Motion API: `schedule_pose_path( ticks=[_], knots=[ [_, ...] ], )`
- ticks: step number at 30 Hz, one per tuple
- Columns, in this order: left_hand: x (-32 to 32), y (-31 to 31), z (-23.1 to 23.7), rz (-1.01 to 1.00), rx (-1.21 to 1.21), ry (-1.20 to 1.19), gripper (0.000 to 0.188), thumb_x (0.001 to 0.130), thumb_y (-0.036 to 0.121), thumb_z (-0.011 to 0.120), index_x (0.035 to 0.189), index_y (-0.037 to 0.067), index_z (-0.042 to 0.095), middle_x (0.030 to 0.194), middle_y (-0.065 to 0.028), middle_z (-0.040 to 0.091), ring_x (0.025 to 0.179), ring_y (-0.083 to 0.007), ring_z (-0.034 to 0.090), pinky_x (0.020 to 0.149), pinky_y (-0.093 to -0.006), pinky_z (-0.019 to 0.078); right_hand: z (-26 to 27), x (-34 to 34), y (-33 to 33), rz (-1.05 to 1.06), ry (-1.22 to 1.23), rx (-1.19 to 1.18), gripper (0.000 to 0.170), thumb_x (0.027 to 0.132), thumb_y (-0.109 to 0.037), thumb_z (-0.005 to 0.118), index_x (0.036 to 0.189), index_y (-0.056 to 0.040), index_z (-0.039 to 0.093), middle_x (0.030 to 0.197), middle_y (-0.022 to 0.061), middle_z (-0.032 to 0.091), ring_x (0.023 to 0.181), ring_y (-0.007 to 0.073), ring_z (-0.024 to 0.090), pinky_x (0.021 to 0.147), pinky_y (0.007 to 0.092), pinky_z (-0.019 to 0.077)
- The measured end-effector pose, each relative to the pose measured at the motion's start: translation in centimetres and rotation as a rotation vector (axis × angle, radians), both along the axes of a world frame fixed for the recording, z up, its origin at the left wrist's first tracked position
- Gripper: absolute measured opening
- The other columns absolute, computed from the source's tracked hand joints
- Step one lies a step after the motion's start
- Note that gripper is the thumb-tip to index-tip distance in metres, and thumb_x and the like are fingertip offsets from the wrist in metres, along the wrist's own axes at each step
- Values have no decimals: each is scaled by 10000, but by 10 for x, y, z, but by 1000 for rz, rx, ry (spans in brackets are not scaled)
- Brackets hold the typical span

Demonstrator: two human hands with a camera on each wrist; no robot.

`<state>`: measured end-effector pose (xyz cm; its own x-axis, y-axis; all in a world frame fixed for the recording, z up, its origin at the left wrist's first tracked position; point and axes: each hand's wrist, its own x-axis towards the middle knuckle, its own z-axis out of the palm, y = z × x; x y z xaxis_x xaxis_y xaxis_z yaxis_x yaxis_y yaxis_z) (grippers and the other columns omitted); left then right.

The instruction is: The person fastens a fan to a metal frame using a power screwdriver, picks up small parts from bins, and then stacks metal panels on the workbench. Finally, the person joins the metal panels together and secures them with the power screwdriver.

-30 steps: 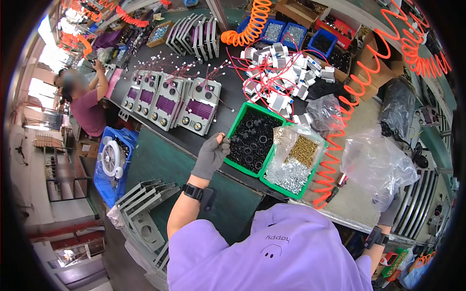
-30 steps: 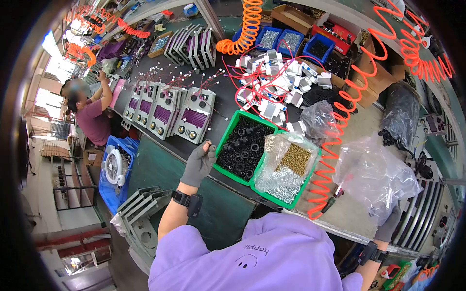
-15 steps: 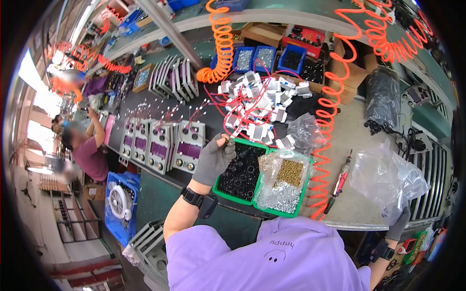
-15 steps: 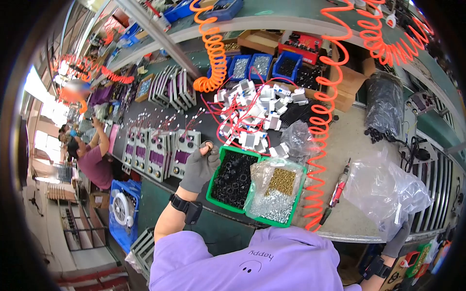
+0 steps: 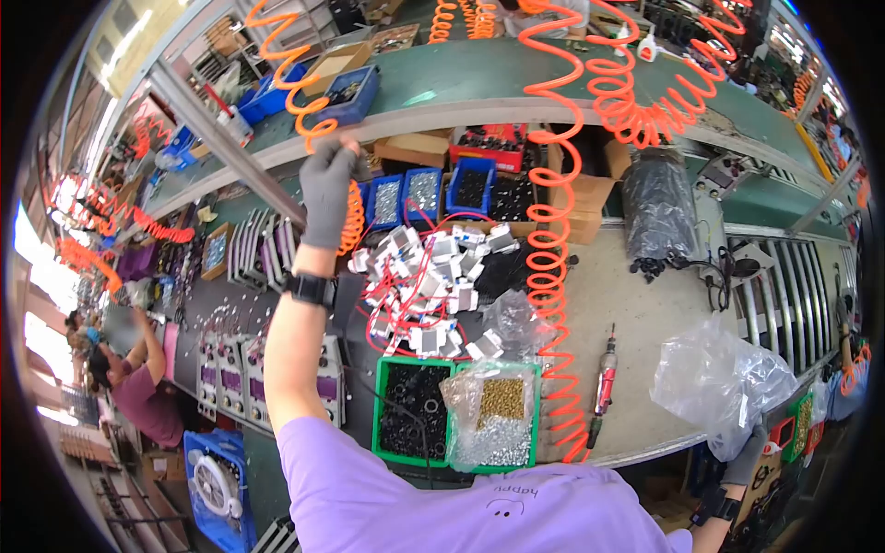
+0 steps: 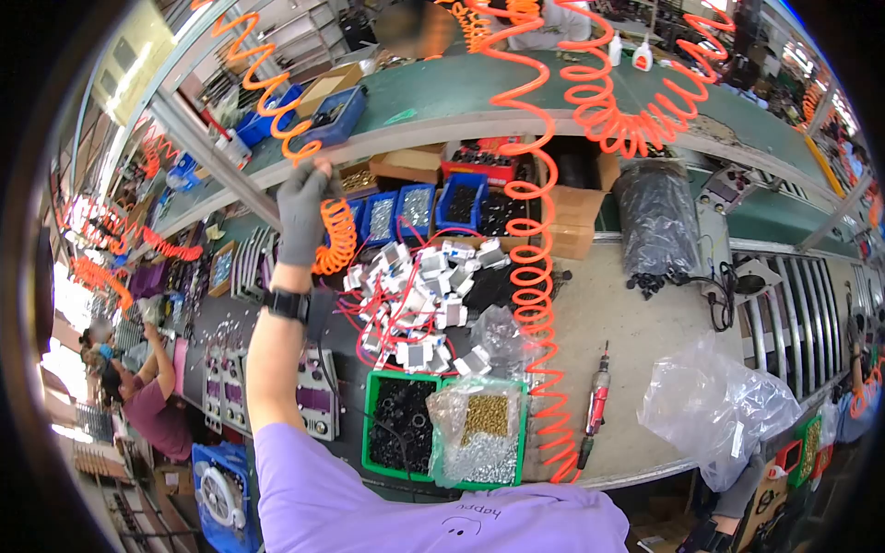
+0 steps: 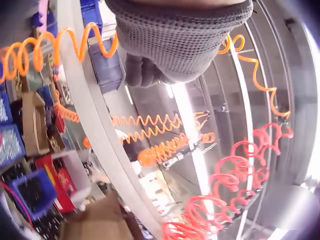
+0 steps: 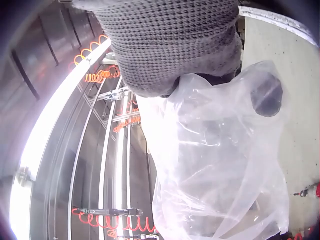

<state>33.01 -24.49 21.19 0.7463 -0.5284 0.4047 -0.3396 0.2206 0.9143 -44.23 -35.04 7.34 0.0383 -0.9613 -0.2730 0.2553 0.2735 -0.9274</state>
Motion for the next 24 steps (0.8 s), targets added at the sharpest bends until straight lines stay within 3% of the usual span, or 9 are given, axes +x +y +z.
schedule_pose_path(
  ticks=[3, 4, 9, 12, 14, 18, 21, 23, 24],
  knots=[
    [63, -43, 2, 278, 98, -419, 233, 862, 232, 568, 904, 7, 610, 765, -43, 618, 686, -132, 591, 630, -249, 459, 31, 20, 30, -68, 56, -127, 400, 888, -191, 353, 1227, -5, 457, 1174, 115, 525, 1061, 224, 522, 872, 332, 450],
    [84, -51, 4, 516, 157, -838, 249, 850, 246, 579, 936, 15, 611, 811, -81, 638, 761, -182, 611, 691, -282, 467, 31, 14, 37, -145, 92, -66, 392, 901, -230, 365, 1191, 1, 492, 1164, 101, 531, 1057, 208, 517, 888, 330, 430],
    [171, -81, -15, 645, 612, -790, 369, 850, 359, 511, 1067, 77, 609, 997, -174, 620, 917, -326, 586, 766, -387, 456, 43, 16, 79, -180, 400, -196, 345, 880, -165, 376, 1135, 12, 527, 1113, 61, 541, 996, 147, 524, 876, 275, 409],
    [131, -81, -13, 713, 644, -844, 358, 858, 350, 499, 1058, 74, 606, 1020, -193, 600, 934, -353, 569, 768, -404, 450, 49, 29, 78, -279, 111, -82, 381, 851, -86, 358, 1201, 18, 468, 1128, 81, 549, 994, 168, 553, 871, 286, 438],
    [59, -78, -8, 739, 345, -908, 327, 868, 315, 502, 1031, 49, 602, 1017, -204, 587, 929, -353, 565, 774, -408, 444, 41, 29, 79, -246, 77, -45, 383, 848, -75, 357, 1204, 14, 466, 1126, 85, 552, 993, 173, 557, 865, 288, 445],
    [-53, -60, -74, 2, 334, -874, 175, 858, 139, 557, 994, 36, 597, 898, -95, 621, 839, -183, 582, 736, -299, 453, 6, 12, 73, -126, 140, -21, 351, 859, -89, 369, 1170, 14, 493, 1077, 90, 570, 941, 170, 574, 813, 283, 470],
    [-137, -38, -128, -553, 721, -442, 354, 704, 57, 584, 1055, 86, 553, 1012, -86, 563, 904, -239, 556, 784, -346, 459, -6, 24, 77, -60, 465, -113, 309, 875, -129, 391, 1094, 27, 543, 973, 76, 603, 844, 154, 594, 749, 277, 493],
    [-159, -28, -177, -498, 670, -959, 460, 687, 123, 613, 1130, 88, 498, 1146, -115, 500, 1039, -303, 495, 858, -407, 430, -10, 32, 81, -79, 252, -50, 271, 867, -115, 423, 1052, 22, 567, 934, 58, 610, 806, 134, 591, 719, 261, 495],
    [-163, -24, -194, -515, 742, -963, 504, 679, 157, 625, 1155, 91, 474, 1179, -133, 472, 1078, -332, 457, 877, -429, 414, 11, 60, 81, -59, 406, -142, 249, 859, -104, 444, 1035, 17, 572, 944, 51, 603, 810, 118, 583, 720, 256, 491]
  ],
)
